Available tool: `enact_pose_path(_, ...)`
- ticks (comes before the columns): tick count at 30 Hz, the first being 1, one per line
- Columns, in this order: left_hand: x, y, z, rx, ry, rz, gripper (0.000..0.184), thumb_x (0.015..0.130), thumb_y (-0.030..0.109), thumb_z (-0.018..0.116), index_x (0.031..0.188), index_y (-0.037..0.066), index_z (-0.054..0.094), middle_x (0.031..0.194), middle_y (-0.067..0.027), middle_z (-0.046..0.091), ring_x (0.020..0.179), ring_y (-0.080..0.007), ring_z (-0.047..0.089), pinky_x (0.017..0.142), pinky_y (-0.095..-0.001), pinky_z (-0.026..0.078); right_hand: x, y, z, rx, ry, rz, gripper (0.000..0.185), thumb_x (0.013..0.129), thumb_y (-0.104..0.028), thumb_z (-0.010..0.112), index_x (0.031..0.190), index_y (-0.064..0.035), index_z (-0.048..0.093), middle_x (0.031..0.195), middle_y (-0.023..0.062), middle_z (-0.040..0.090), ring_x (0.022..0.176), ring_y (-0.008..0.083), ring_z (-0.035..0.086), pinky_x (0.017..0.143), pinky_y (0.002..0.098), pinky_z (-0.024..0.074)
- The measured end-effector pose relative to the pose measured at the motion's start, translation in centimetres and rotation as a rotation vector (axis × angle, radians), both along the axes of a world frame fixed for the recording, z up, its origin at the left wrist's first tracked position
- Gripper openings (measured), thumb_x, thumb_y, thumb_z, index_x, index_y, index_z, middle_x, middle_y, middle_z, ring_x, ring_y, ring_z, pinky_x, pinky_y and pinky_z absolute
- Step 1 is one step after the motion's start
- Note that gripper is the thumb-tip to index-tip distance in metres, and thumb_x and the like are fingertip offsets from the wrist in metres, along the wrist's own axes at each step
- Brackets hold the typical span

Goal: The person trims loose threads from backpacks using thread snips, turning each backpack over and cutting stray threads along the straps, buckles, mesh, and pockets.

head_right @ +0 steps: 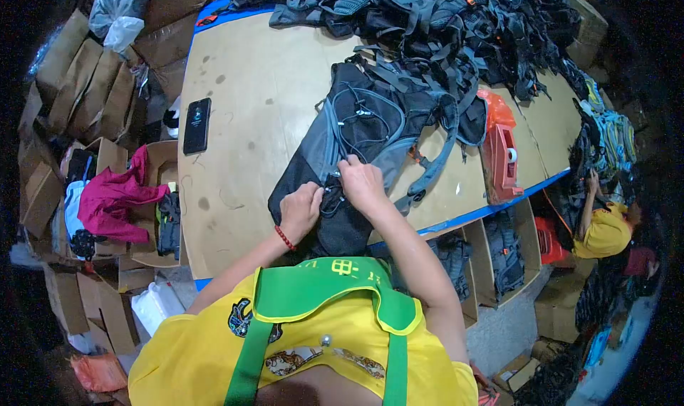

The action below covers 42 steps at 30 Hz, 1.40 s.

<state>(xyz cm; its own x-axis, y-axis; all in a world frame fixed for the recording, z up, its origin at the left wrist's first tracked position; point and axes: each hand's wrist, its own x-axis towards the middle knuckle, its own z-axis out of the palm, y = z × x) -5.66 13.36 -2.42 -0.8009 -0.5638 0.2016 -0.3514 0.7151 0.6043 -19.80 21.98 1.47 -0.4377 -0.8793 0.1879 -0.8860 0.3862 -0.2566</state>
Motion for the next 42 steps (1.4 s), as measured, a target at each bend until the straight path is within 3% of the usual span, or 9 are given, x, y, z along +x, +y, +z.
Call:
enact_pose_path(6, -0.7, -0.5, 0.8, -0.022, 0.106, -0.055, 0.014, 0.084, 0.023, 0.052, 0.083, 0.009, 0.052, 0.073, -0.0115, 0.056, 0.059, -0.0327, 0.058, 0.051, -0.0434, 0.045, -0.2, 0.2, 0.1, 0.028, -0.092, 0.006, 0.014, 0.067, -0.011, 0.062, 0.078, -0.0041, 0.056, 0.080, 0.0159, 0.059, 0.068, 0.0347, 0.060, 0.060, 0.0444, 0.0488)
enact_pose_path(10, -0.7, -0.3, -0.2, -0.037, 0.050, -0.081, 0.016, 0.084, 0.024, 0.053, 0.088, 0.009, 0.051, 0.074, -0.0117, 0.057, 0.057, -0.0313, 0.058, 0.049, -0.0425, 0.045, 1.1, -1.4, 2.3, 0.180, 0.027, 0.075, 0.012, 0.065, -0.010, 0.061, 0.074, -0.0038, 0.055, 0.072, 0.0136, 0.059, 0.069, 0.0312, 0.061, 0.064, 0.0430, 0.0467)
enact_pose_path(14, -0.5, 0.1, -1.1, -0.061, 0.041, -0.079, 0.014, 0.085, 0.023, 0.053, 0.086, 0.009, 0.050, 0.072, -0.0111, 0.055, 0.054, -0.0301, 0.057, 0.046, -0.0405, 0.045, -0.7, -2.7, 2.3, 0.171, 0.239, 0.267, 0.014, 0.068, -0.007, 0.056, 0.083, -0.0074, 0.058, 0.072, 0.0099, 0.057, 0.064, 0.0265, 0.058, 0.067, 0.0372, 0.0393)
enact_pose_path(18, -0.6, 0.0, -1.5, -0.107, 0.099, -0.071, 0.012, 0.085, 0.021, 0.052, 0.085, 0.009, 0.050, 0.069, -0.0092, 0.052, 0.049, -0.0270, 0.056, 0.044, -0.0379, 0.045, -2.4, -2.7, 2.7, 0.303, 0.218, 0.388, 0.020, 0.067, -0.008, 0.059, 0.087, -0.0112, 0.061, 0.073, 0.0086, 0.057, 0.067, 0.0258, 0.057, 0.066, 0.0379, 0.0386)
enact_pose_path(22, -0.4, 0.0, -1.7, -0.104, 0.132, -0.072, 0.011, 0.084, 0.020, 0.052, 0.086, 0.009, 0.050, 0.069, -0.0080, 0.051, 0.049, -0.0247, 0.055, 0.044, -0.0358, 0.044, -3.5, -0.5, 2.1, 0.141, 0.004, 0.317, 0.015, 0.067, -0.011, 0.061, 0.082, -0.0106, 0.061, 0.074, 0.0085, 0.058, 0.068, 0.0288, 0.060, 0.065, 0.0399, 0.0434)
enact_pose_path(26, -0.4, 0.1, -1.5, -0.070, 0.115, -0.043, 0.012, 0.083, 0.020, 0.054, 0.083, 0.010, 0.050, 0.069, -0.0085, 0.052, 0.051, -0.0263, 0.056, 0.046, -0.0365, 0.045, -4.6, 2.0, 0.0, 0.043, -0.219, 0.070, 0.016, 0.066, -0.011, 0.064, 0.081, -0.0077, 0.058, 0.072, 0.0094, 0.056, 0.071, 0.0290, 0.058, 0.063, 0.0377, 0.0433)
enact_pose_path(33, -0.6, 0.3, -2.0, -0.139, 0.144, -0.035, 0.011, 0.081, 0.019, 0.054, 0.085, 0.010, 0.051, 0.070, -0.0073, 0.052, 0.050, -0.0242, 0.056, 0.045, -0.0348, 0.045, -1.6, -0.9, 2.2, -0.043, 0.020, 0.365, 0.015, 0.064, -0.010, 0.065, 0.071, -0.0072, 0.052, 0.068, 0.0096, 0.054, 0.064, 0.0288, 0.055, 0.060, 0.0383, 0.0421)
enact_pose_path(38, -0.5, 0.4, -1.5, -0.173, 0.086, -0.040, 0.010, 0.078, 0.018, 0.056, 0.083, 0.012, 0.051, 0.068, -0.0063, 0.050, 0.048, -0.0236, 0.055, 0.043, -0.0337, 0.045, -6.0, -5.3, 1.4, -0.050, 0.264, 0.280, 0.011, 0.067, -0.013, 0.062, 0.070, -0.0070, 0.054, 0.067, 0.0113, 0.057, 0.060, 0.0298, 0.056, 0.057, 0.0377, 0.0442)
enact_pose_path(42, -0.4, 0.4, -1.6, -0.161, 0.065, -0.044, 0.009, 0.080, 0.019, 0.055, 0.086, 0.012, 0.053, 0.069, -0.0070, 0.052, 0.050, -0.0239, 0.057, 0.045, -0.0352, 0.046, -9.1, -7.5, 1.1, -0.079, 0.259, 0.212, 0.009, 0.067, -0.013, 0.060, 0.066, -0.0060, 0.054, 0.067, 0.0122, 0.059, 0.060, 0.0316, 0.058, 0.055, 0.0410, 0.0468)
